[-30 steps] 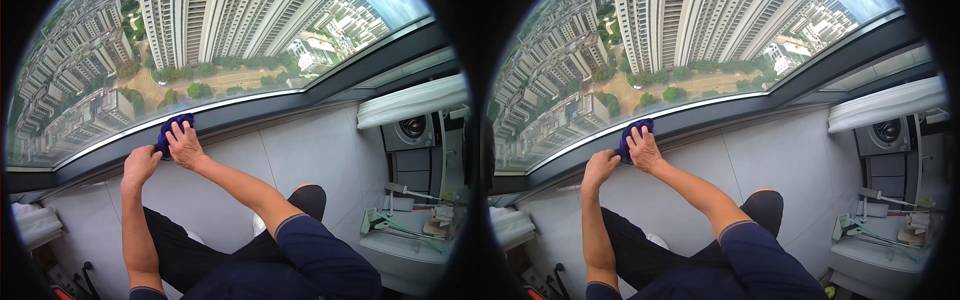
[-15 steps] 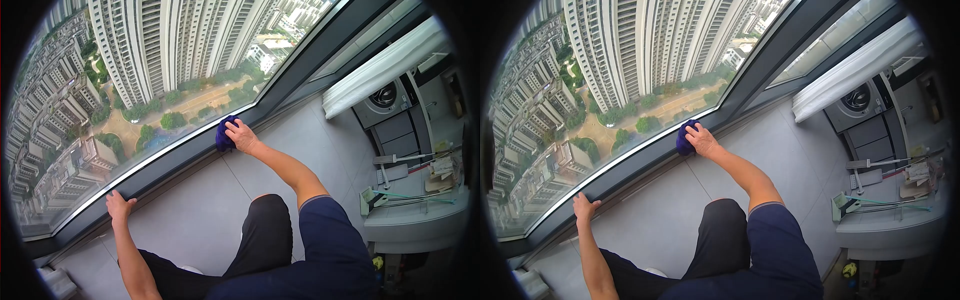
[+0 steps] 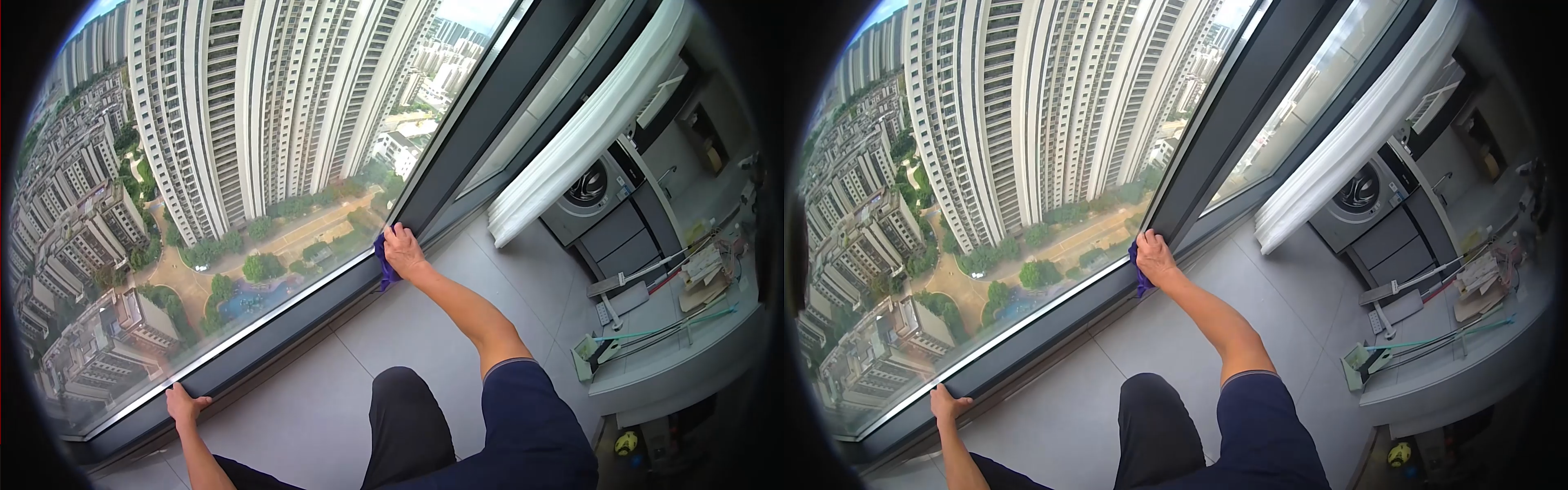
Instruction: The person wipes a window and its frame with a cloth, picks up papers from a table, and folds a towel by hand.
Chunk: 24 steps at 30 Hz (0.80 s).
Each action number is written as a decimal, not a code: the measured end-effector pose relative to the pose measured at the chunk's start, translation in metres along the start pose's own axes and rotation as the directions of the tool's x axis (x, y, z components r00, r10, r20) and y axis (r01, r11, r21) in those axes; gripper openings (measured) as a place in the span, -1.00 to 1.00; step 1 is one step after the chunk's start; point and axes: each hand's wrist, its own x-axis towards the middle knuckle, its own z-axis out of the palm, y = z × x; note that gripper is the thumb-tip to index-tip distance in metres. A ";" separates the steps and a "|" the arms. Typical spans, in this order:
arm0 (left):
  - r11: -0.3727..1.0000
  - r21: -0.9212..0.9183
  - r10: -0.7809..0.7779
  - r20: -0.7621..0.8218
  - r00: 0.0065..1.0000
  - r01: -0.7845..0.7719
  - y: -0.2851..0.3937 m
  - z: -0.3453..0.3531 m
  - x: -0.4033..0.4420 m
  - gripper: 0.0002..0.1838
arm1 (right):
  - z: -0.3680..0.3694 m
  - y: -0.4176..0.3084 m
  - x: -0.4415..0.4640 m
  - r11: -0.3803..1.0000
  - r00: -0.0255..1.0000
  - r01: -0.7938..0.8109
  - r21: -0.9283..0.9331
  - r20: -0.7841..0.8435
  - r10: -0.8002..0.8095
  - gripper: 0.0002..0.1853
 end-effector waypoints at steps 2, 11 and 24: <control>1.000 -0.009 -0.012 0.018 1.000 0.012 0.000 -0.002 0.000 -0.18 | -0.044 0.048 0.016 1.000 0.995 -0.015 0.013 -0.098 0.016 -0.84; 0.999 -0.026 0.024 0.025 0.999 -0.024 -0.011 0.012 0.017 -0.14 | -0.278 0.285 0.096 0.924 0.756 -0.284 -0.256 -0.652 0.052 -0.81; 0.997 -0.066 0.042 -0.047 0.998 -0.045 -0.003 0.008 0.003 -0.16 | -0.320 0.320 0.182 0.754 0.297 -0.635 0.166 -0.849 0.437 -0.71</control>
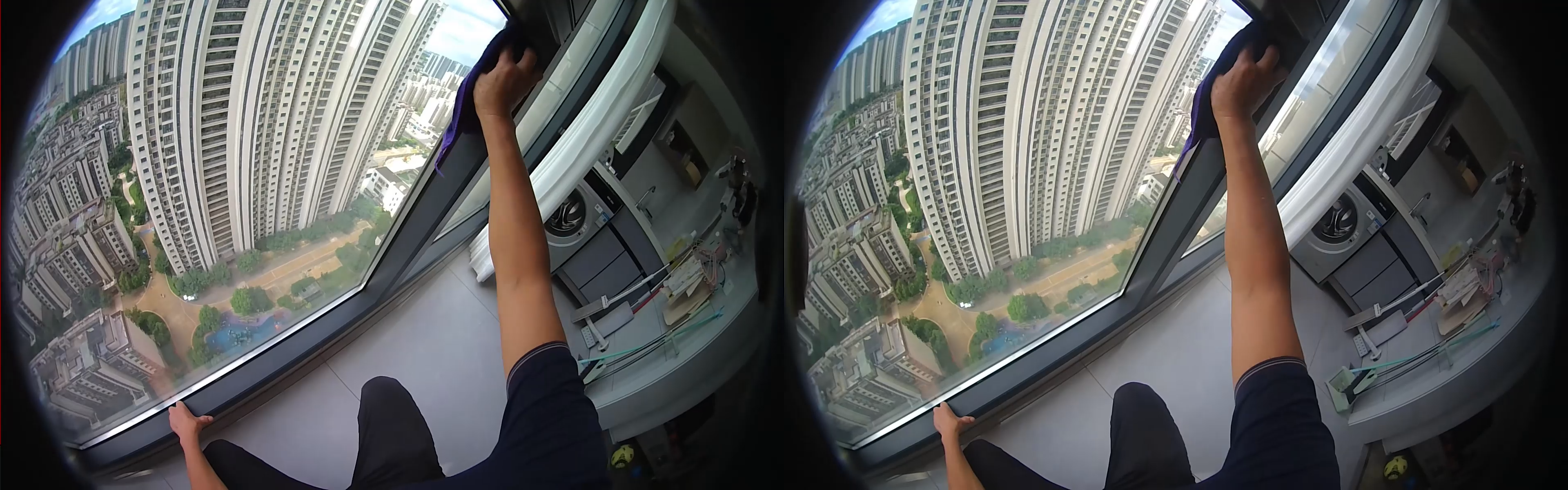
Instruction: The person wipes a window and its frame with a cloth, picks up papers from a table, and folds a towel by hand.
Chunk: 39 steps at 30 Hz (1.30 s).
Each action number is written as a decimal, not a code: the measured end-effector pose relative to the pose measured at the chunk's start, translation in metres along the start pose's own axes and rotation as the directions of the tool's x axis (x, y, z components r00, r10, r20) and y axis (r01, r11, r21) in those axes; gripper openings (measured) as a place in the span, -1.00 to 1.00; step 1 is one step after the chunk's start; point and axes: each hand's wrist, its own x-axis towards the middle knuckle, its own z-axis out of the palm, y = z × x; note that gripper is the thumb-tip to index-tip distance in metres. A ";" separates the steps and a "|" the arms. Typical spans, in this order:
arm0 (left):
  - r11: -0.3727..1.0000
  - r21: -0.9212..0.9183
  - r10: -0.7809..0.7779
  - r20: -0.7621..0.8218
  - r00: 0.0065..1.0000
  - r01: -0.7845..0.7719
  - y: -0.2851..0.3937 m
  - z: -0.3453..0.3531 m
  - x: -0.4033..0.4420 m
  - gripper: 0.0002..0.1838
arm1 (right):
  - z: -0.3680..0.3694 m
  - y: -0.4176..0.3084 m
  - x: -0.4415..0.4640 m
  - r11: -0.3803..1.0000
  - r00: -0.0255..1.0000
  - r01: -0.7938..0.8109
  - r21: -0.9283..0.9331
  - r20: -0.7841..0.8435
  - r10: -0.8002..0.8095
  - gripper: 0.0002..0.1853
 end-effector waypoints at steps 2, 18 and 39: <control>1.000 0.024 0.008 0.008 1.000 -0.008 -0.005 -0.003 0.000 -0.15 | -0.008 -0.011 -0.033 0.997 0.997 -0.043 0.069 0.066 0.039 -0.72; 0.999 0.007 0.038 0.008 0.999 -0.038 0.000 -0.007 -0.012 -0.06 | -0.008 -0.072 -0.148 0.728 0.743 -0.668 0.155 0.186 0.643 -0.42; 0.999 0.020 0.040 0.080 0.996 -0.042 0.000 -0.008 -0.003 -0.06 | -0.129 -0.199 -0.101 0.815 0.998 0.053 0.577 -0.007 -0.060 -0.66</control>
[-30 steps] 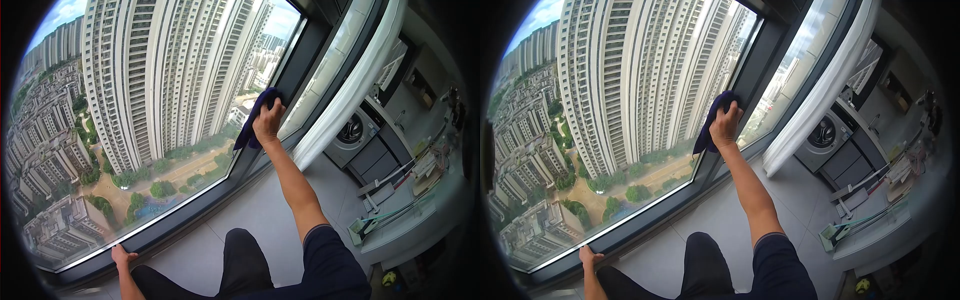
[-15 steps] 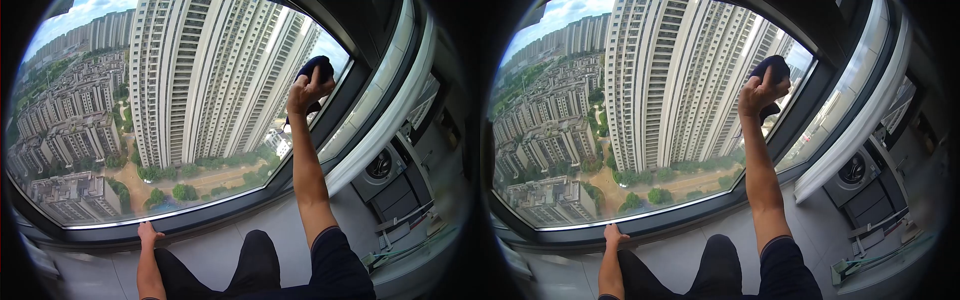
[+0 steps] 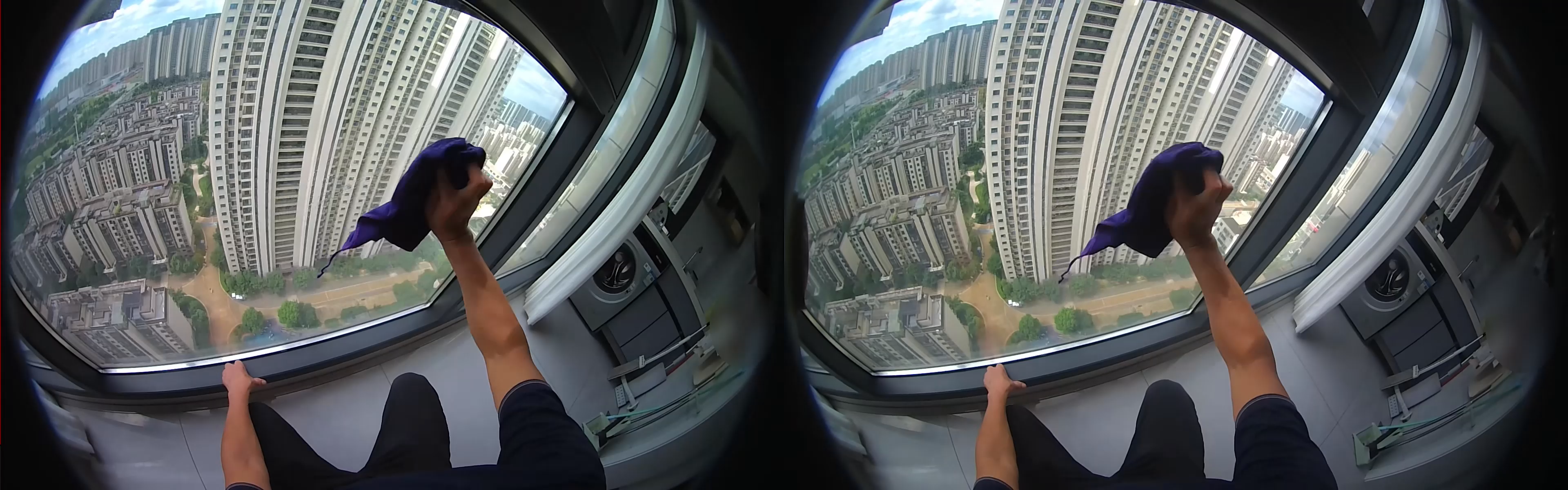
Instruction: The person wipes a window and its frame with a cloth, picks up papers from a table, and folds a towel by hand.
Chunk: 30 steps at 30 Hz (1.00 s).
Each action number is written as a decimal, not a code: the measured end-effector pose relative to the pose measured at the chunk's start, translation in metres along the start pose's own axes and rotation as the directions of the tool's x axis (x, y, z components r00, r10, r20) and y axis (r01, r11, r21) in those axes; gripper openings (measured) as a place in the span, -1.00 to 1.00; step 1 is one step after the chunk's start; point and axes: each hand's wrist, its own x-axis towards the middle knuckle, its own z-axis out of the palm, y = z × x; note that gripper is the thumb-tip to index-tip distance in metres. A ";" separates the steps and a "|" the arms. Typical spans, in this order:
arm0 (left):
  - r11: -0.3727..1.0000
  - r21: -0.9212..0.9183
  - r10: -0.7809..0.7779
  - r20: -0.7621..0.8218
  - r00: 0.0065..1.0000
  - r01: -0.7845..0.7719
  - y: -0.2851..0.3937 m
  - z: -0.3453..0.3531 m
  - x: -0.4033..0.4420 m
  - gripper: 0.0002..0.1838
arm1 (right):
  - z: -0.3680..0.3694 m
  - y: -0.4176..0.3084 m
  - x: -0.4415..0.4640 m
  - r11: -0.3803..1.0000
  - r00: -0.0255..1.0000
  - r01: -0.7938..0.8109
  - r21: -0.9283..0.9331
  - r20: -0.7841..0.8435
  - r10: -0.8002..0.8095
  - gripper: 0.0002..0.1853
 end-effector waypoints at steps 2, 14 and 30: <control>1.000 -0.002 0.017 -0.042 0.999 -0.017 -0.002 -0.001 -0.004 -0.08 | 0.011 0.082 -0.010 0.920 0.941 -0.332 -0.210 -0.139 0.309 -0.57; 1.000 0.027 0.011 -0.024 1.000 -0.010 -0.001 0.000 -0.003 -0.07 | 0.023 -0.117 0.099 0.975 0.976 -0.217 -0.047 -0.033 0.215 -0.55; 0.997 -0.078 -0.018 -0.137 0.990 0.007 -0.013 0.014 0.002 -0.12 | 0.015 -0.005 0.174 0.965 0.965 0.228 0.133 -0.163 -0.205 -0.55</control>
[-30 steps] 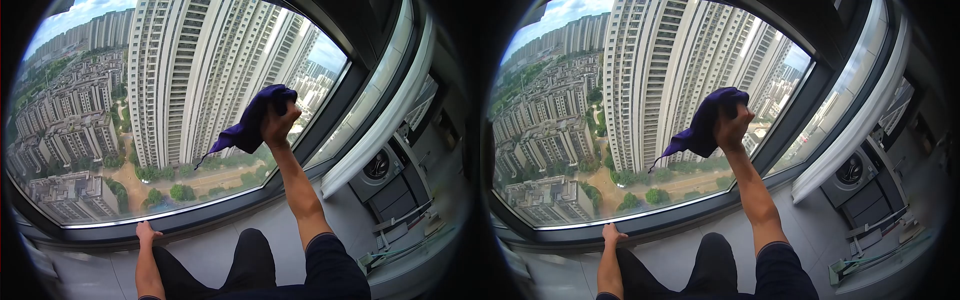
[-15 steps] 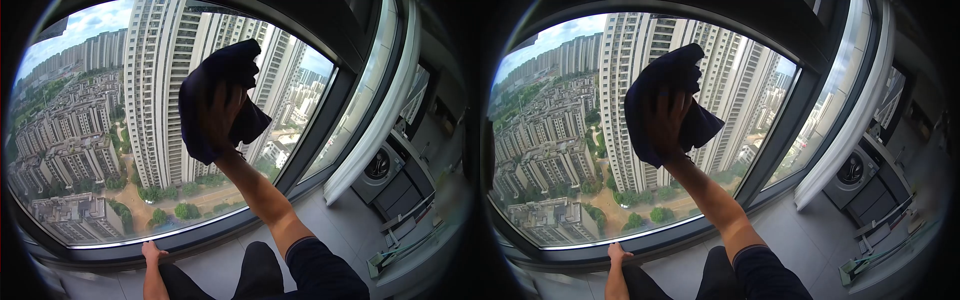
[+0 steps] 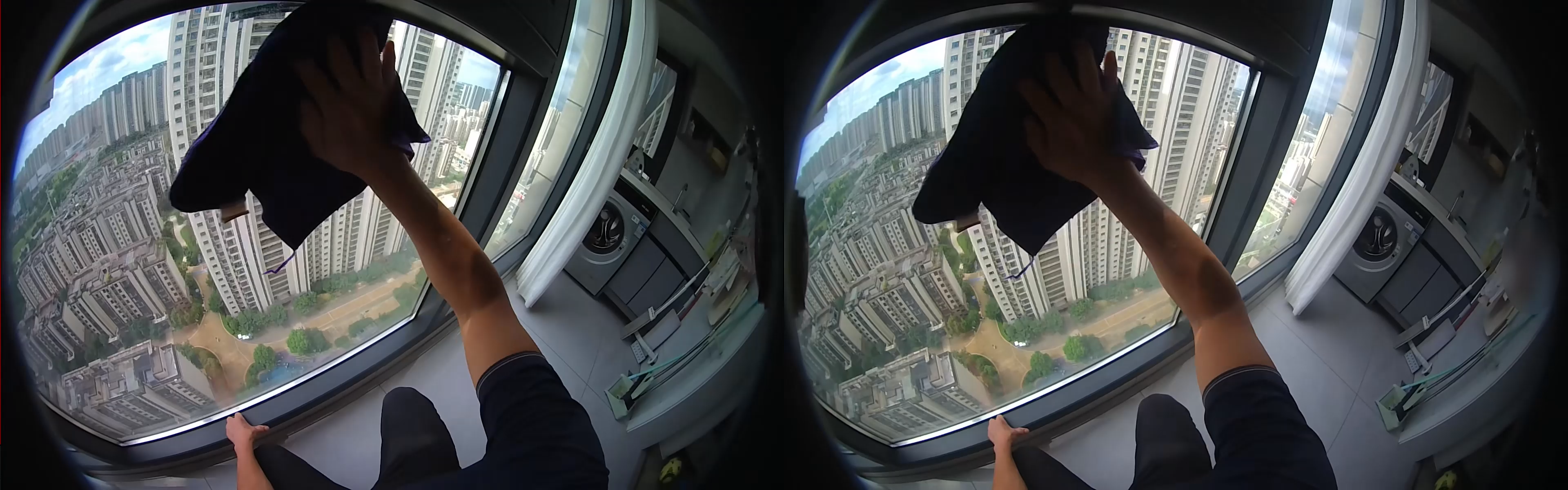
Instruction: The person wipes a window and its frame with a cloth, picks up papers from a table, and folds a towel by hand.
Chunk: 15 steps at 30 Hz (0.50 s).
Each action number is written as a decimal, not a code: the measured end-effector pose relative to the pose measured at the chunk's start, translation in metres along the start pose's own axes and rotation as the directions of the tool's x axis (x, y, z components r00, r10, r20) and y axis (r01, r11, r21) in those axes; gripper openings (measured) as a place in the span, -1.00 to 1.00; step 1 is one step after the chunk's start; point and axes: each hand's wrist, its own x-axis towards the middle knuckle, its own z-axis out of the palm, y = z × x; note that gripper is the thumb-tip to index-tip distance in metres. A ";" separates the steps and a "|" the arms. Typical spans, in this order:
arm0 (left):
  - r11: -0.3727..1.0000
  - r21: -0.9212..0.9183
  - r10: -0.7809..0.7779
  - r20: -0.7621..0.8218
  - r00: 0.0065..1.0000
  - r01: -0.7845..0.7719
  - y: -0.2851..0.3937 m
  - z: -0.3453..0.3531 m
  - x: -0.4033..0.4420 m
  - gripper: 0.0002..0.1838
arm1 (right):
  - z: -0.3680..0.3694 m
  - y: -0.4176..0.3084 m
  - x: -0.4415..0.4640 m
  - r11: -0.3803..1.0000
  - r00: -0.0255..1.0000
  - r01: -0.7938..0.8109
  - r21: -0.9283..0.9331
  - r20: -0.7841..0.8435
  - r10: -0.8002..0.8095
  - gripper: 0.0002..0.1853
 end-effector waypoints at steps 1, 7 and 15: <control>1.000 0.013 0.010 -0.002 1.000 -0.010 0.000 -0.001 0.001 -0.13 | -0.005 0.026 -0.017 0.997 0.999 -0.030 -0.071 -0.019 0.029 -0.53; 0.994 0.094 0.057 -0.005 0.998 -0.056 -0.003 0.002 0.009 -0.14 | -0.040 0.179 -0.109 0.919 0.928 -0.374 -0.129 -0.047 0.371 -0.46; 0.994 0.102 0.038 0.042 0.998 -0.042 -0.004 -0.001 0.011 -0.13 | -0.084 0.231 -0.126 0.818 0.952 -0.127 -0.562 0.164 0.260 -0.21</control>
